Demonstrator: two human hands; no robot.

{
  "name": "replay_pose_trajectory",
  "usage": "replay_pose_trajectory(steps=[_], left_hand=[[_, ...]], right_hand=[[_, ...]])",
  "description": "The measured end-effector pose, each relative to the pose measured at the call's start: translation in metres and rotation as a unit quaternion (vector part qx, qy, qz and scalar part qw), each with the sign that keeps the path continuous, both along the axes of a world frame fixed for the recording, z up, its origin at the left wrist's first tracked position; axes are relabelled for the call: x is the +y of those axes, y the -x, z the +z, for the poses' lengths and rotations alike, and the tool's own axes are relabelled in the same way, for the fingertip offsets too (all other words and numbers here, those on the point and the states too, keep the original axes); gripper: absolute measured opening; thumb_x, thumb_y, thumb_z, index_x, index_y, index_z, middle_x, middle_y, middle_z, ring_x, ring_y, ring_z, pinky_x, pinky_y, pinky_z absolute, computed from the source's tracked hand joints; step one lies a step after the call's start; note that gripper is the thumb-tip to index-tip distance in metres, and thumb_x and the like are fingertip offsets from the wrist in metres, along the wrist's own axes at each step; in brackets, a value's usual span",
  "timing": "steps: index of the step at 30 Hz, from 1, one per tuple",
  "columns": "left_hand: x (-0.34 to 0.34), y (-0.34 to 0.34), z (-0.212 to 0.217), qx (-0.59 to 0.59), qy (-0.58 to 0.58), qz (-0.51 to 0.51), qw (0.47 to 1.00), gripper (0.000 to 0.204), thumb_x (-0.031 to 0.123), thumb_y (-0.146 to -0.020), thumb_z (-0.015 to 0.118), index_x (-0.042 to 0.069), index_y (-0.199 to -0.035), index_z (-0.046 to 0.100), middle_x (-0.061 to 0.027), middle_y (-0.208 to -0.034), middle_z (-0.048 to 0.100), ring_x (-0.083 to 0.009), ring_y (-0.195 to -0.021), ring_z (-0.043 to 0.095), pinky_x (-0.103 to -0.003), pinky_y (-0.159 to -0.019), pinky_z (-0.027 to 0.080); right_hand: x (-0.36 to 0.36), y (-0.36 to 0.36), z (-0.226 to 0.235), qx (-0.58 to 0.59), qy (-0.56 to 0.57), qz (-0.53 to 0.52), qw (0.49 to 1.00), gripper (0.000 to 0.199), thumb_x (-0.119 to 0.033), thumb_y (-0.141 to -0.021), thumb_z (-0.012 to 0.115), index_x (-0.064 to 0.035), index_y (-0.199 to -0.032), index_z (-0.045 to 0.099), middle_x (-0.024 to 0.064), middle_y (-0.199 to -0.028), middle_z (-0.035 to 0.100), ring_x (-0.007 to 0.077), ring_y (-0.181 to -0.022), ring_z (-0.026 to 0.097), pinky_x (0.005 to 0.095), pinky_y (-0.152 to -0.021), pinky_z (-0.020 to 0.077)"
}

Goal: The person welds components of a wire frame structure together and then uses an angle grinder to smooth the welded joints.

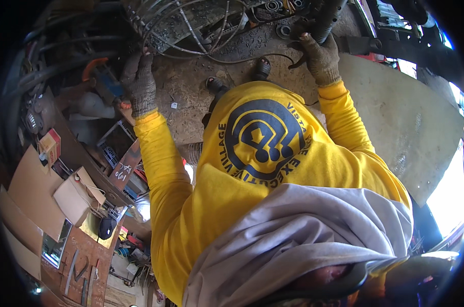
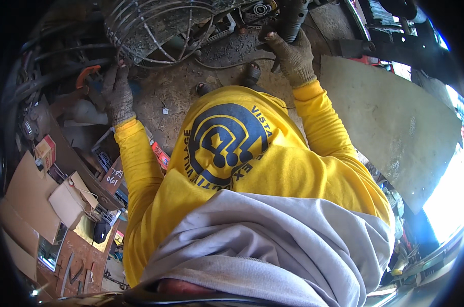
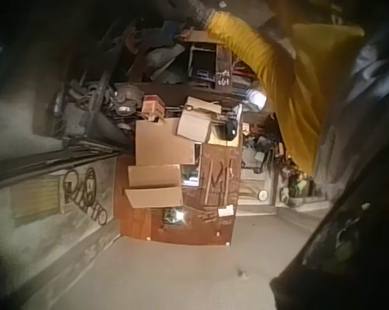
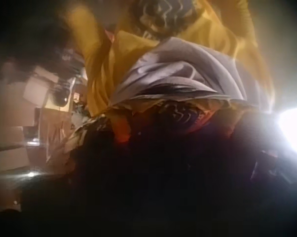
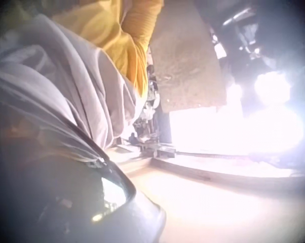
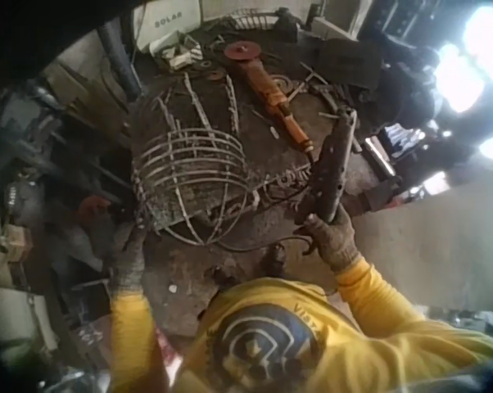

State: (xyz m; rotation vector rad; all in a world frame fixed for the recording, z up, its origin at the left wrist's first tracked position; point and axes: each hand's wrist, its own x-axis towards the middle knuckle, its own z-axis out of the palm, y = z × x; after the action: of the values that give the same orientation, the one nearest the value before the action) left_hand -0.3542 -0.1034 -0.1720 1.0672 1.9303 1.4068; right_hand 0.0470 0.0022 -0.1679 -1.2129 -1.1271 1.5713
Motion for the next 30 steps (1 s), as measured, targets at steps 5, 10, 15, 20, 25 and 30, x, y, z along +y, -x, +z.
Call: replay_pose_trajectory(steps=[5, 10, 15, 20, 25, 30], left_hand=[[-0.002, 0.002, -0.007, -0.046, 0.012, 0.002, 0.999, 0.027, 0.008, -0.090, 0.073, -0.002, -0.115, 0.071, -0.0079, -0.107, 0.073, -0.0156, -0.097, 0.068, -0.029, -0.092, 0.053], [0.001, 0.002, -0.001, 0.094, -0.009, -0.040, 0.995, 0.023, 0.011, -0.091, 0.073, 0.001, -0.111, 0.073, -0.0079, -0.107, 0.074, -0.0149, -0.099, 0.067, -0.029, -0.091, 0.053], [-0.001, 0.004, 0.003, 0.119, -0.033, -0.046, 0.991, 0.022, 0.014, -0.088, 0.075, 0.004, -0.107, 0.075, -0.0094, -0.105, 0.074, -0.0194, -0.098, 0.068, -0.032, -0.090, 0.052], [0.002, 0.003, 0.004, 0.166, -0.015, -0.025, 0.986, 0.025, 0.019, -0.085, 0.077, 0.005, -0.105, 0.075, -0.0119, -0.104, 0.074, -0.0250, -0.097, 0.068, -0.034, -0.090, 0.051], [0.001, 0.011, 0.007, 0.213, 0.067, -0.068, 0.972, 0.028, 0.026, -0.087, 0.075, 0.005, -0.104, 0.075, -0.0121, -0.105, 0.074, -0.0271, -0.100, 0.069, -0.036, -0.093, 0.050], [0.004, 0.020, 0.019, 0.210, 0.074, -0.111, 0.968, 0.032, 0.028, -0.088, 0.073, 0.002, -0.106, 0.073, -0.0140, -0.105, 0.074, -0.0279, -0.099, 0.069, -0.036, -0.092, 0.050]], right_hand=[[0.003, 0.001, 0.005, -0.007, -0.011, 0.017, 1.000, 0.042, -0.016, -0.090, 0.076, 0.0010, -0.124, 0.059, 0.0119, -0.105, 0.071, 0.0196, -0.092, 0.071, 0.0321, -0.079, 0.0607], [0.002, 0.006, 0.009, -0.032, 0.003, 0.021, 0.999, 0.042, -0.018, -0.089, 0.077, 0.0000, -0.124, 0.061, 0.0106, -0.104, 0.071, 0.0181, -0.089, 0.071, 0.0299, -0.075, 0.0602], [0.001, 0.011, 0.012, -0.048, 0.002, 0.024, 0.999, 0.044, -0.023, -0.089, 0.078, 0.0003, -0.122, 0.062, 0.0100, -0.099, 0.071, 0.0176, -0.082, 0.071, 0.0282, -0.067, 0.0593], [-0.002, 0.016, 0.017, -0.032, -0.013, 0.017, 0.999, 0.043, -0.026, -0.088, 0.078, 0.0007, -0.118, 0.062, 0.0090, -0.093, 0.070, 0.0171, -0.076, 0.070, 0.0269, -0.063, 0.0581], [0.000, 0.008, 0.011, -0.054, 0.004, 0.032, 0.998, 0.041, -0.025, -0.088, 0.078, 0.0013, -0.116, 0.063, 0.0096, -0.093, 0.070, 0.0177, -0.079, 0.070, 0.0288, -0.070, 0.0592], [0.002, 0.008, 0.003, -0.035, 0.004, 0.014, 0.999, 0.042, -0.025, -0.089, 0.078, 0.0016, -0.117, 0.062, 0.0097, -0.096, 0.070, 0.0173, -0.082, 0.070, 0.0298, -0.073, 0.0595]])
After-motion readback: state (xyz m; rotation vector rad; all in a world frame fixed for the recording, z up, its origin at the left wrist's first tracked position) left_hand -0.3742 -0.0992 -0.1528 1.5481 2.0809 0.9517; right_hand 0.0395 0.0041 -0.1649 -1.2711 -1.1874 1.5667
